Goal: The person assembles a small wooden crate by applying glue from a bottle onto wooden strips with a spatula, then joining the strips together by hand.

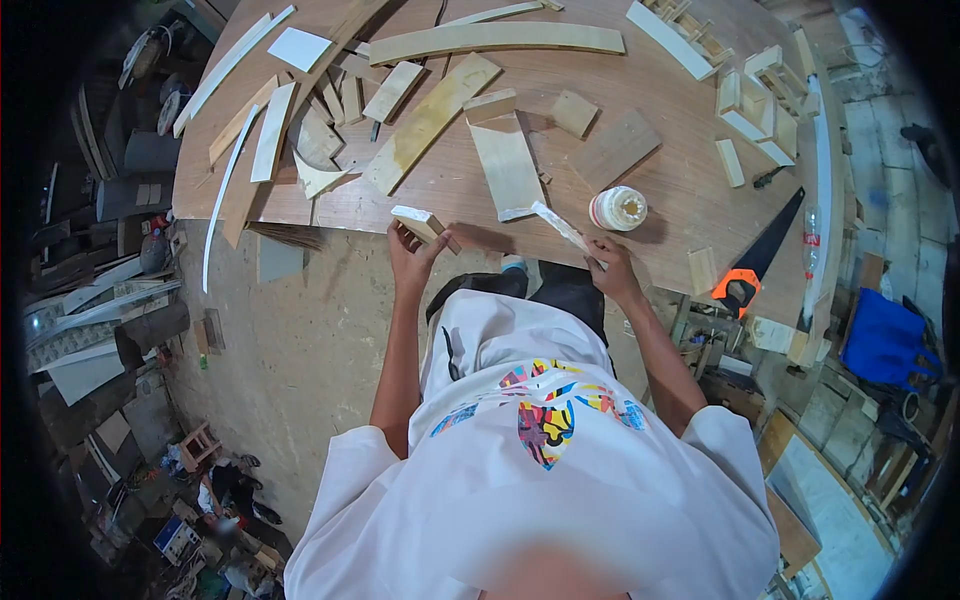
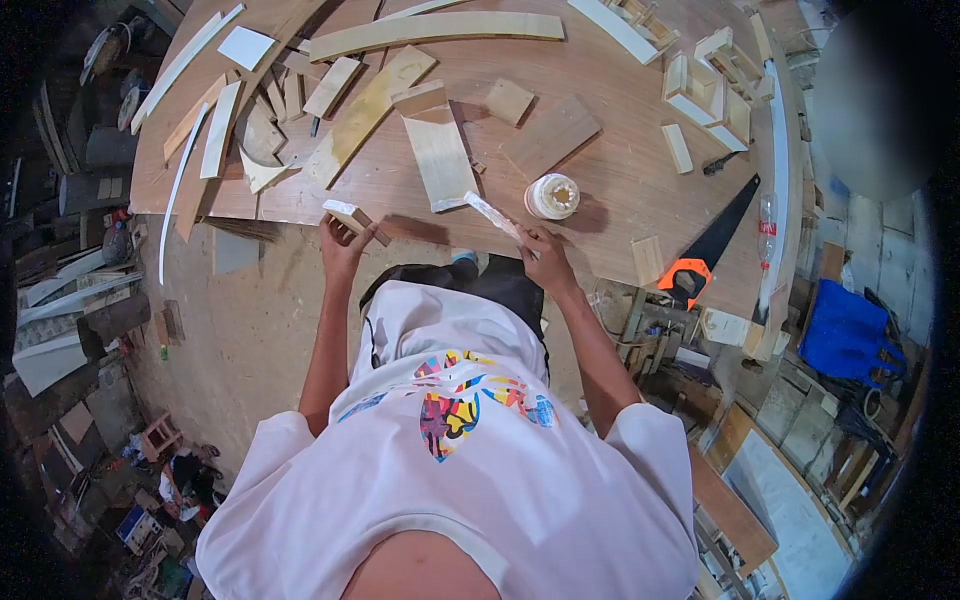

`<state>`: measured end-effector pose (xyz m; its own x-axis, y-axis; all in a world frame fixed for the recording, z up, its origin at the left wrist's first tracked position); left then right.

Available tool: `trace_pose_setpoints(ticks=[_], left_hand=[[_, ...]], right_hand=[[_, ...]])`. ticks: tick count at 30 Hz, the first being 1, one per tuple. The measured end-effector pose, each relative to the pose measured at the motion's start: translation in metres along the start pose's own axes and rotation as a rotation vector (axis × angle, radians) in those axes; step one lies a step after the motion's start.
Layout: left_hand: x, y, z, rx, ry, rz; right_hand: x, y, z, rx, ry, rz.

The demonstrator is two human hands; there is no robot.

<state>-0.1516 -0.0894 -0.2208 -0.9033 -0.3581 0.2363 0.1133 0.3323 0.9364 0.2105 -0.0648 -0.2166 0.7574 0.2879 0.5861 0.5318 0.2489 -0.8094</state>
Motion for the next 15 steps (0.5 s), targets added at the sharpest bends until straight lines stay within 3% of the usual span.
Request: trace_pose_setpoints(ticks=[5,7,15], left_hand=[[-0.005,0.004,0.0,0.0,-0.004,0.012],[-0.01,0.005,0.002,-0.008,-0.033,0.009],[-0.009,0.009,0.002,0.008,-0.028,0.023]], right_hand=[[-0.01,-0.014,0.008,0.03,0.016,0.051],[-0.02,-0.019,0.013,-0.057,-0.073,0.127],[-0.003,0.005,0.003,0.025,-0.03,0.03]])
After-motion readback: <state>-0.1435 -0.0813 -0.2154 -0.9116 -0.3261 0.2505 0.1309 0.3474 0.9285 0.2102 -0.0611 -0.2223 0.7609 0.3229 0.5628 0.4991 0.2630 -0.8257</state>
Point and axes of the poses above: each hand's wrist, its own z-axis towards the middle knuckle, its own x-axis out of the back of the hand, y = z × x, the point moved 9 cm from there along z, towards the middle knuckle, and after that the axes turned 6 degrees about z, right-handed, at the moved point
